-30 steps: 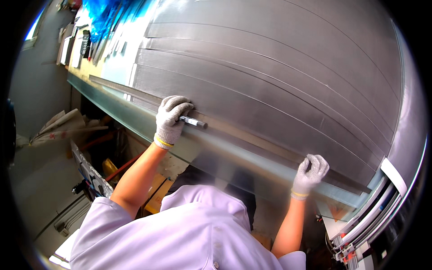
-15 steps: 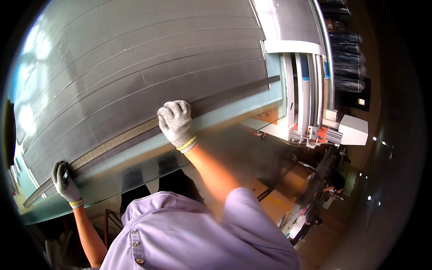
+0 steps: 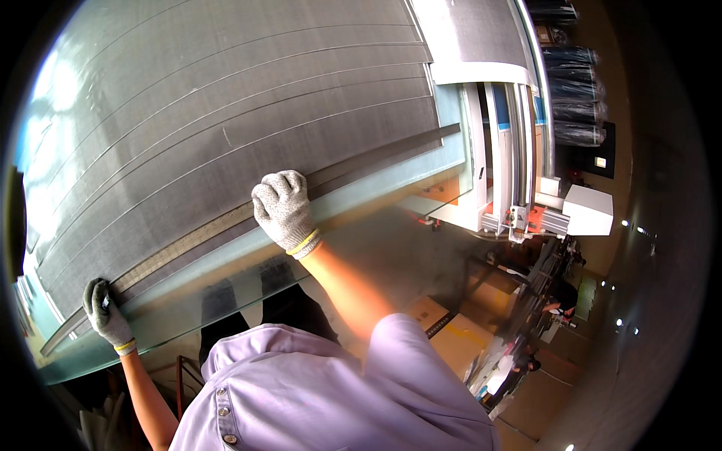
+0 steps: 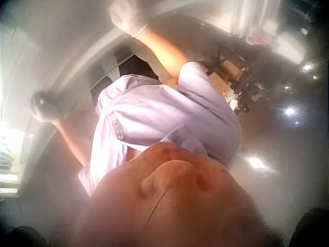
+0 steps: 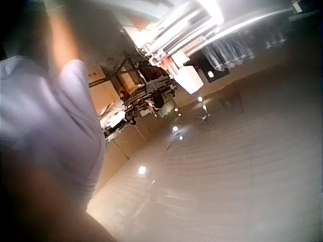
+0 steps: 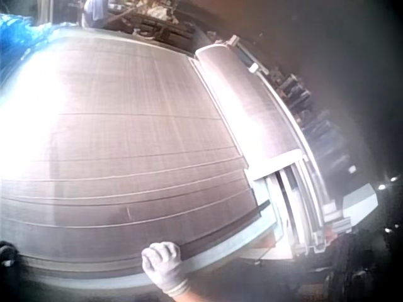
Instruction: The person uses a marker to draw lines on a stack of dark gray sheets placed on a workbench. They repeatedly lift the top sheet, mark along its edge, and return it to the stack. The person also handles a metal ruler and a blue plastic bag during the process.
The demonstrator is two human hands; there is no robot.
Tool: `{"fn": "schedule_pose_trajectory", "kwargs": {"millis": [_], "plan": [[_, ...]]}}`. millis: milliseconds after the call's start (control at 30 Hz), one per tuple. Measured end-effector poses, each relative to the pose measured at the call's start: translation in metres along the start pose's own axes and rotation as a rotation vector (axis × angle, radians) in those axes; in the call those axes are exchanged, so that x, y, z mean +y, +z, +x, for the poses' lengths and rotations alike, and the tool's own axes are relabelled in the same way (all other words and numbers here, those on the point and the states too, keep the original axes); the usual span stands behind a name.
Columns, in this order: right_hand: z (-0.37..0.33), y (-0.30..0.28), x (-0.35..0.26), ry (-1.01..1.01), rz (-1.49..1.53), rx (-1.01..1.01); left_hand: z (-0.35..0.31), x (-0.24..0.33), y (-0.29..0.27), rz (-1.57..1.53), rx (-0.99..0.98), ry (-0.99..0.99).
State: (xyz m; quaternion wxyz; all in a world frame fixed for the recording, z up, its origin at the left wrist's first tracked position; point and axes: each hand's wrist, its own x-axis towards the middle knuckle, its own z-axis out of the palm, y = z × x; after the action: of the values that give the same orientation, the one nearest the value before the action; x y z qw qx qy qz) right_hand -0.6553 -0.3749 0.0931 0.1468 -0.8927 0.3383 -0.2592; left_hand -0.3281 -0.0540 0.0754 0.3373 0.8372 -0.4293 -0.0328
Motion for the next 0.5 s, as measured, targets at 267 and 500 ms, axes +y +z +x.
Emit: {"fn": "schedule_pose_trajectory", "kwargs": {"millis": [267, 500], "plan": [[-0.0004, 0.0004, -0.0004, 0.001, -0.004, -0.004, 0.0008, 0.0012, -0.0005, 0.013, -0.001, 0.005], [-0.0027, 0.0018, 0.0018, 0.010, 0.010, -0.008, 0.0025, 0.0047, -0.0007, 0.021, 0.003, -0.016]]}}
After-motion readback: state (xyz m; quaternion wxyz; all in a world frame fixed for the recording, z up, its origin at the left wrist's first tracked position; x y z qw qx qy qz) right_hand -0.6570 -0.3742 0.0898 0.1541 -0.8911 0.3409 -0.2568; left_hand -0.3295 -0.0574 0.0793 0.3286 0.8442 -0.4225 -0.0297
